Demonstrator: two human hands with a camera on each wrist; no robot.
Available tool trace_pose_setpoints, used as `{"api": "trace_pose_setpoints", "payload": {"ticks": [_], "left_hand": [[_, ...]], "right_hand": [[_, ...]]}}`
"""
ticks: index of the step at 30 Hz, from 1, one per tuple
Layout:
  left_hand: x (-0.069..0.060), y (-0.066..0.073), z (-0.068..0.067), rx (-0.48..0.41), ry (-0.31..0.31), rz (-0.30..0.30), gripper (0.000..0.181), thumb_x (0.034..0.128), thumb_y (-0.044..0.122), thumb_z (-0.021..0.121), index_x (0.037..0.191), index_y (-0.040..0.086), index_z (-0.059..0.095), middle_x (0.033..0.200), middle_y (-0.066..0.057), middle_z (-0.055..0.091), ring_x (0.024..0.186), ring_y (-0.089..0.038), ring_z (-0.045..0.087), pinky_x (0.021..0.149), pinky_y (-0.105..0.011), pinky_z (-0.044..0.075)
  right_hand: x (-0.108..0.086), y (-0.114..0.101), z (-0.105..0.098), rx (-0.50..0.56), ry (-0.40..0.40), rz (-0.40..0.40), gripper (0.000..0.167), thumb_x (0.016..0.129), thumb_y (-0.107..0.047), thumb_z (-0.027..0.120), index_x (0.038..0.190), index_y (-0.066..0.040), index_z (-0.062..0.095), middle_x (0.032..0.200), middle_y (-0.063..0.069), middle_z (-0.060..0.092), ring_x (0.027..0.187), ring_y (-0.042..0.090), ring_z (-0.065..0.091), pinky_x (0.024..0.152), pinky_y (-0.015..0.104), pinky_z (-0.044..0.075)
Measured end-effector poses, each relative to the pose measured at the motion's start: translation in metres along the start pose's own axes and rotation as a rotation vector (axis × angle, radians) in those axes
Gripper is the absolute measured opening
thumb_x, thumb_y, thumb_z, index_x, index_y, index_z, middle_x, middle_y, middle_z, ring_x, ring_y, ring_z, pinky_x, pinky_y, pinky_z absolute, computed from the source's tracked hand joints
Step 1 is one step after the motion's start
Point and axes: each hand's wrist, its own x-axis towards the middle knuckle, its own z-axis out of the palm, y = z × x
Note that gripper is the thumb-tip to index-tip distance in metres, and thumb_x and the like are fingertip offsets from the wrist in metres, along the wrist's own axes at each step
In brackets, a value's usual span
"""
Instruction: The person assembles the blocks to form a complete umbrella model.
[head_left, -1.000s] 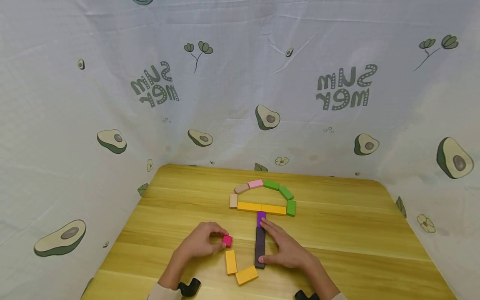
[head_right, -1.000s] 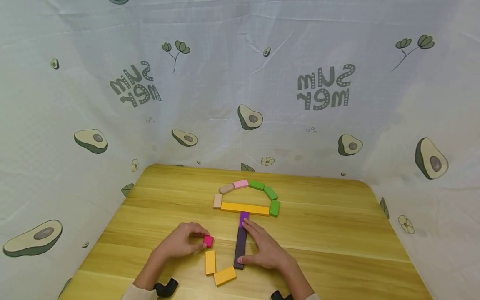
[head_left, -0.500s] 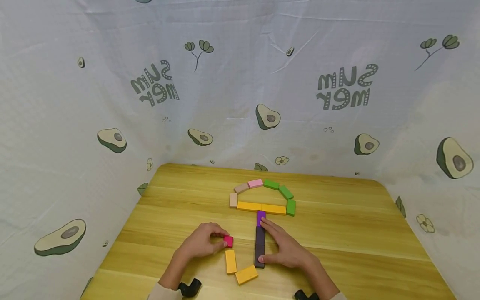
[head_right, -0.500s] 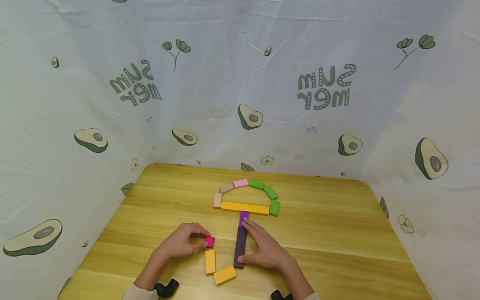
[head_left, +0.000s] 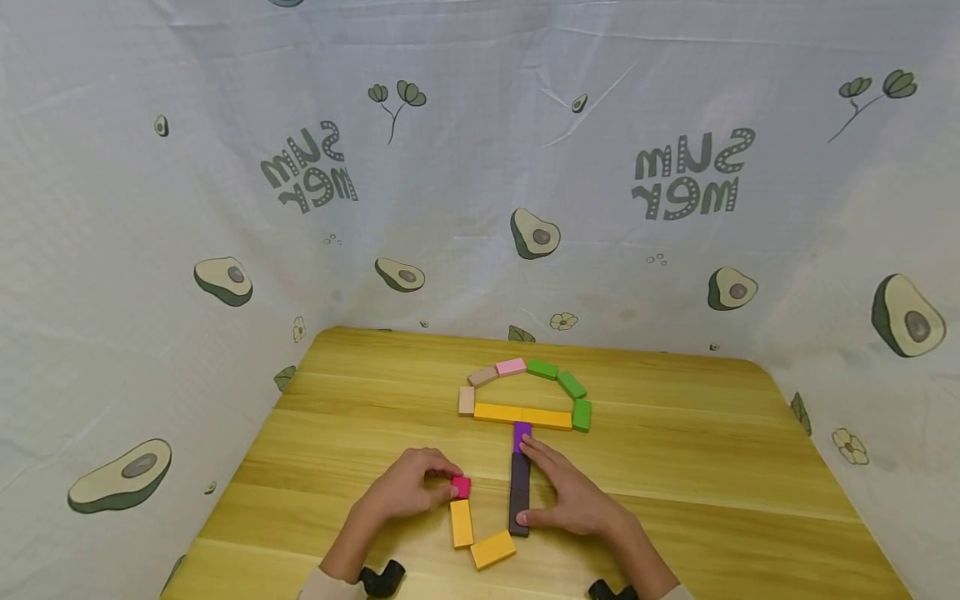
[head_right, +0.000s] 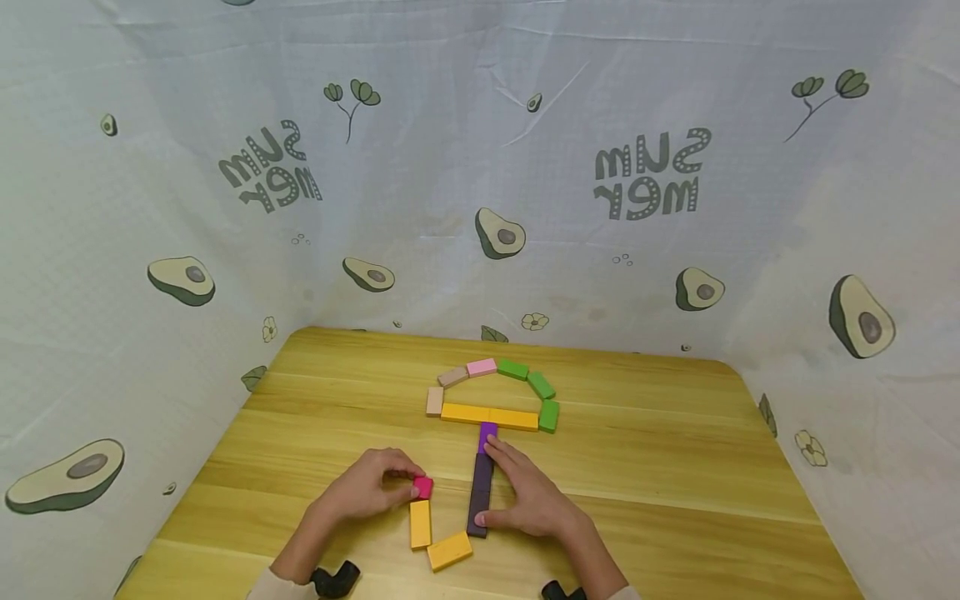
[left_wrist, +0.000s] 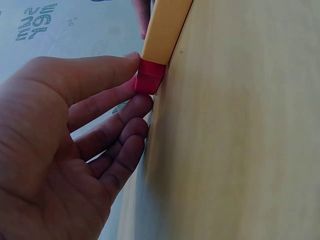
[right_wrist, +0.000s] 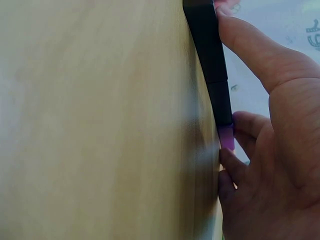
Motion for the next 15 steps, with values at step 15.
{"api": "trace_pose_setpoints", "payload": {"ticks": [15], "left_hand": [[0.0001,-0.0002,0.0007,-0.017,-0.015,-0.001,0.02,0.0938,0.025,0.076,0.112,0.018,0.079,0.105,0.009,0.074,0.097,-0.002,0.065,0.088,-0.025,0.057]], "right_hand": [[-0.0001,-0.002,-0.0009,0.002,0.001,0.003,0.106,0.083,-0.059,0.08,0.165,-0.017,0.026,0.172,0.008,0.023,0.157,0.041,0.022,0.121,0.068,0.027]]}}
